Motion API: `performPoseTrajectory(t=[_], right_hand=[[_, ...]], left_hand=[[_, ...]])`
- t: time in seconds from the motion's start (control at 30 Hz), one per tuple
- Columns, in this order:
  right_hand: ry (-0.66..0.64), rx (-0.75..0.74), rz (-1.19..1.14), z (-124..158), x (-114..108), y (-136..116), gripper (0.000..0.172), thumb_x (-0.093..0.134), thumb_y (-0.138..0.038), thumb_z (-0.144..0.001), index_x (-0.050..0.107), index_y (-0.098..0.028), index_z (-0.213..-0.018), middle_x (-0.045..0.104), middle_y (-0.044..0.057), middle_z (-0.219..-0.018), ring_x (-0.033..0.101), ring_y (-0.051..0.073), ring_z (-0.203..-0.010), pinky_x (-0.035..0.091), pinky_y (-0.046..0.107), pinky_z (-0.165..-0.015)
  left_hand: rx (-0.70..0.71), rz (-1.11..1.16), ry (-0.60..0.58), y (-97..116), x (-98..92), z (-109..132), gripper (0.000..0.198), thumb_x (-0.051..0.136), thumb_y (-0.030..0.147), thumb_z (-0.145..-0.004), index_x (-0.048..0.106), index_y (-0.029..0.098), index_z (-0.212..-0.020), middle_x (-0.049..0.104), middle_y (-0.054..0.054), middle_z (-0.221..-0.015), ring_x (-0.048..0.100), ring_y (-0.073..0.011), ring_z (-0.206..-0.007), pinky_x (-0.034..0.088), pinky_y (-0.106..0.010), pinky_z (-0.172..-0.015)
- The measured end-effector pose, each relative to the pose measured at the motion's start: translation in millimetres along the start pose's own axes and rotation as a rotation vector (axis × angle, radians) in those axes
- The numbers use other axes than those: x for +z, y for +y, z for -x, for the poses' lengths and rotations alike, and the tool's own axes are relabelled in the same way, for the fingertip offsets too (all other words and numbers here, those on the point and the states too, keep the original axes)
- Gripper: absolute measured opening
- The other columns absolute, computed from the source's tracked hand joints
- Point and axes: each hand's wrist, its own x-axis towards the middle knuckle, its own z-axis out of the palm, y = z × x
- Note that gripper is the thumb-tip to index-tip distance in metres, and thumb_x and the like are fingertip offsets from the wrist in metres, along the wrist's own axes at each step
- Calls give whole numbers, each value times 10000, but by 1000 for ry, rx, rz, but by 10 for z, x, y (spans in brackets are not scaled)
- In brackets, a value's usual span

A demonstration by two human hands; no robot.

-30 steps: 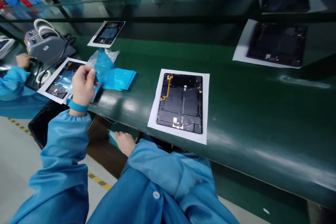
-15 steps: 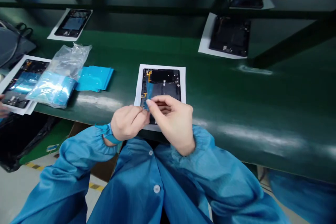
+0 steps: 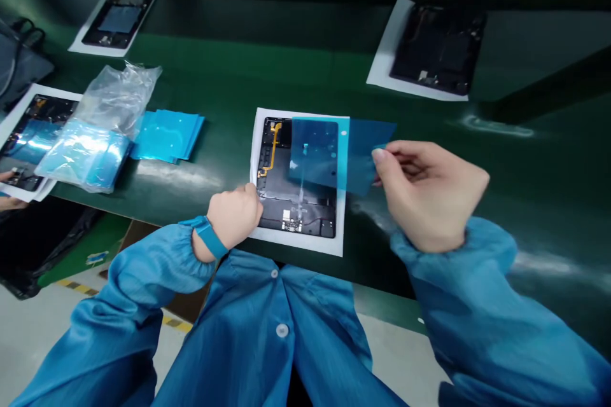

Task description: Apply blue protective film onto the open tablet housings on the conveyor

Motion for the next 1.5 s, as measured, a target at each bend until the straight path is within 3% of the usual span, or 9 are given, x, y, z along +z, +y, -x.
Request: performPoseTrajectory(t=[0.17, 0.3, 0.37, 0.5, 0.57, 0.77, 0.97, 1.13, 1.5], right_hand=[[-244, 416, -401, -114, 183, 292, 312, 868, -440, -738, 723, -171, -803, 622, -13, -575, 559, 113, -482, 481, 249, -465], [-331, 522, -416, -56, 206, 358, 370, 912, -452, -669, 730, -153, -788, 601, -22, -540, 510, 86, -453, 438, 221, -443], [-358, 545, -393, -3, 179, 350, 370, 908, -447, -680, 734, -147, -808, 607, -19, -550, 503, 81, -454, 438, 220, -444], [-370, 541, -335, 76, 124, 342, 316, 867, -412, -736, 751, -141, -849, 623, -12, -572, 498, 74, -454, 445, 215, -441], [-365, 516, -300, 99, 104, 355, 277, 845, -397, -757, 763, -150, -850, 627, -12, -570, 500, 77, -445, 445, 214, -429], [-323, 427, -187, 157, 48, 366, 191, 820, -366, -796, 794, -189, -865, 658, -12, -594, 531, 89, -448, 483, 234, -441], [-300, 357, -111, 180, 39, 329, 92, 819, -254, -795, 803, -181, -850, 677, -1, -612, 539, 91, -450, 532, 255, -494], [-308, 314, -97, 193, 16, 356, 98, 827, -270, -808, 810, -196, -869, 708, 18, -673, 639, 127, -546, 573, 270, -549], [-306, 328, -81, 200, 24, 355, 136, 819, -304, -807, 812, -187, -875, 732, 38, -700, 656, 139, -568, 591, 290, -575]], left_hand=[[11, 89, -92, 212, -2, 88, 274, 436, 312, -997, 669, 168, -990, 768, -111, -840, 771, -313, -789, 489, -355, -627], [27, 121, -109, 270, 6, 184, 251, 476, 326, -980, 660, 179, -895, 753, -89, -813, 750, -294, -724, 412, -339, -548], [69, 128, -23, 186, 6, 195, 239, 502, 337, -977, 644, 176, -871, 726, -81, -781, 725, -276, -686, 384, -340, -528], [294, 197, 343, -89, 10, 88, 183, 522, 276, -982, 633, 134, -1013, 676, -72, -797, 654, -231, -681, 440, -351, -574], [468, 242, 432, -192, 32, -8, 177, 528, 227, -985, 621, 123, -1094, 678, -79, -856, 629, -219, -724, 480, -347, -629], [702, 341, 441, -242, 177, -202, 144, 542, 222, -1013, 593, 160, -1133, 691, -75, -942, 590, -205, -777, 482, -336, -663], [702, 345, 426, -225, 193, -222, 146, 540, 224, -1010, 587, 183, -1142, 684, -66, -928, 594, -206, -775, 453, -344, -652], [705, 346, 425, -221, 173, -234, 146, 539, 231, -1004, 594, 188, -1132, 679, -64, -911, 596, -206, -761, 448, -344, -634], [703, 334, 409, -224, 181, -228, 151, 540, 225, -998, 598, 183, -1132, 688, -71, -936, 581, -210, -765, 447, -354, -643]])
